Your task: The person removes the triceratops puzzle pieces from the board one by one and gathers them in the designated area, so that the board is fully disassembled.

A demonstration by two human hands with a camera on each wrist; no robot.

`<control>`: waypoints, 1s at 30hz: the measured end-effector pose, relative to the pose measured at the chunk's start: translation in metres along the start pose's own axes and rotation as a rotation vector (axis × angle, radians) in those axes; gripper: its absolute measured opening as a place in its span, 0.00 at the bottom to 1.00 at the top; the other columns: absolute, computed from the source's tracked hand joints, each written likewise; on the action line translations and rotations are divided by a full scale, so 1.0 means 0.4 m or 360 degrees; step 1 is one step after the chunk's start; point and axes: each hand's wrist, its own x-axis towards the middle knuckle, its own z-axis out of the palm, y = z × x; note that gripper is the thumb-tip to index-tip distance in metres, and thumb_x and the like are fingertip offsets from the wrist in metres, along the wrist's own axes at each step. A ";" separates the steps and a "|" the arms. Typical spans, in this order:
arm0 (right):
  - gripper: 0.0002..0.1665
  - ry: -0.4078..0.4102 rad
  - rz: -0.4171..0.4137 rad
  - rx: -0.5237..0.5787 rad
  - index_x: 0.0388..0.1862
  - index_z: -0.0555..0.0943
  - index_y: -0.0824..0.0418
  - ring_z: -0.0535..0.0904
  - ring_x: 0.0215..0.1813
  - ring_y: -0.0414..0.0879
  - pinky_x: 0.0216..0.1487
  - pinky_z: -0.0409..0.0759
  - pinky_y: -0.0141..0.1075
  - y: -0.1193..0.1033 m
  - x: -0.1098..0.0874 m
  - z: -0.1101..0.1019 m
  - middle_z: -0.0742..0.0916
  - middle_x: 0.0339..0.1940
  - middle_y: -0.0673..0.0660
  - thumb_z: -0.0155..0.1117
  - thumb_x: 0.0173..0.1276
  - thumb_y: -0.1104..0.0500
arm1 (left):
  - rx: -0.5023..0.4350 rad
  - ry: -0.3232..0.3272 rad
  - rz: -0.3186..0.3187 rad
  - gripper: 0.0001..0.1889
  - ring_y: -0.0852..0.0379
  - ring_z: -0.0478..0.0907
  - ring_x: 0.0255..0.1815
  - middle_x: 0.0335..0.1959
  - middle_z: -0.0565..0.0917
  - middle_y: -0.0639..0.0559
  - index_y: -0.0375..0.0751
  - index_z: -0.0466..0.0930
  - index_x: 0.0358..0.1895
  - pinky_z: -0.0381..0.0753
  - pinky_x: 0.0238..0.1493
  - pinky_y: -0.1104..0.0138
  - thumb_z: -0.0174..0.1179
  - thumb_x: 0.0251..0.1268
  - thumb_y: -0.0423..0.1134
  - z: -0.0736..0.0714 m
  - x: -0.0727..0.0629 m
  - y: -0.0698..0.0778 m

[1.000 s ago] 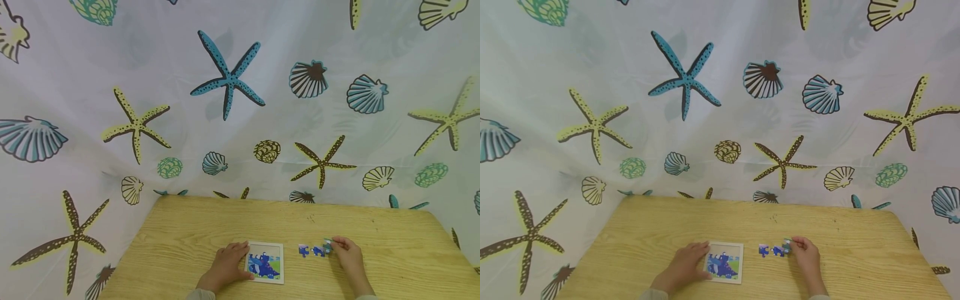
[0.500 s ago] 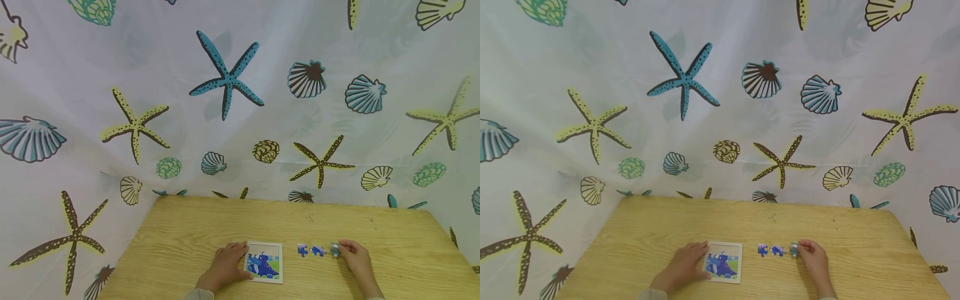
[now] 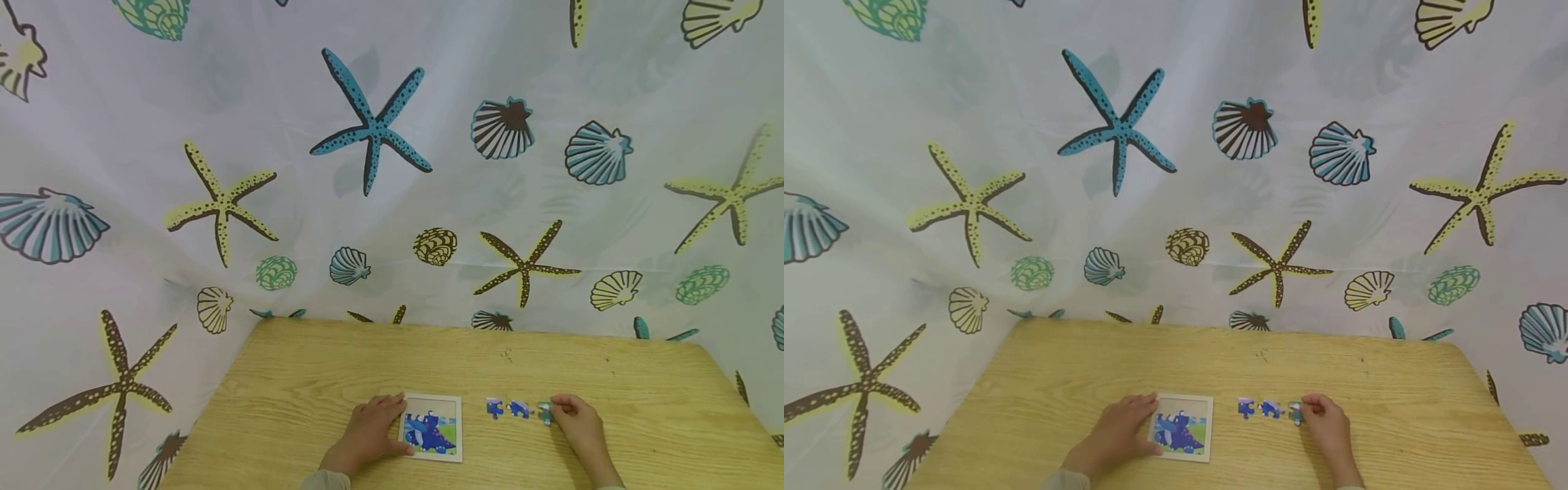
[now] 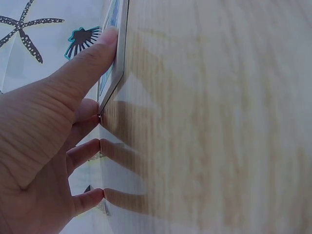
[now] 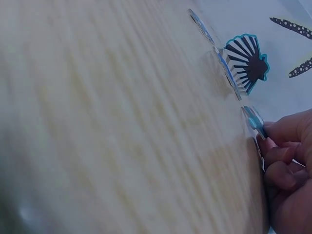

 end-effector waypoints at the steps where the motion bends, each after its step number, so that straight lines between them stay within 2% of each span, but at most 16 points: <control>1: 0.14 0.0002 0.0000 -0.0008 0.44 0.81 0.69 0.77 0.38 0.44 0.38 0.72 0.34 0.001 0.000 0.001 0.85 0.36 0.56 0.62 0.64 0.61 | -0.0004 -0.0001 0.0000 0.46 0.46 0.64 0.67 0.68 0.68 0.51 0.43 0.70 0.66 0.63 0.59 0.43 0.66 0.44 0.65 -0.001 -0.001 0.000; 19: 0.16 0.0017 0.0006 0.0015 0.47 0.78 0.71 0.76 0.36 0.43 0.33 0.73 0.28 -0.001 -0.007 0.000 0.83 0.38 0.58 0.61 0.65 0.62 | 0.0016 0.0006 0.0008 0.46 0.46 0.64 0.67 0.68 0.68 0.52 0.43 0.69 0.67 0.64 0.59 0.43 0.66 0.44 0.65 -0.001 -0.002 0.000; 24: 0.16 0.0023 0.0026 0.0021 0.47 0.79 0.71 0.76 0.37 0.43 0.35 0.73 0.29 -0.004 -0.009 -0.003 0.84 0.39 0.59 0.59 0.65 0.61 | 0.0023 0.0001 0.0004 0.46 0.46 0.64 0.67 0.69 0.68 0.51 0.43 0.69 0.67 0.64 0.59 0.44 0.66 0.45 0.65 -0.004 -0.004 0.003; 30: 0.19 -0.0028 0.0054 0.0070 0.50 0.78 0.71 0.76 0.40 0.44 0.37 0.73 0.30 -0.005 -0.010 -0.008 0.84 0.43 0.61 0.58 0.67 0.58 | 0.0017 -0.0004 -0.0001 0.46 0.46 0.64 0.67 0.69 0.68 0.51 0.43 0.69 0.67 0.64 0.60 0.44 0.66 0.44 0.65 -0.004 -0.003 0.003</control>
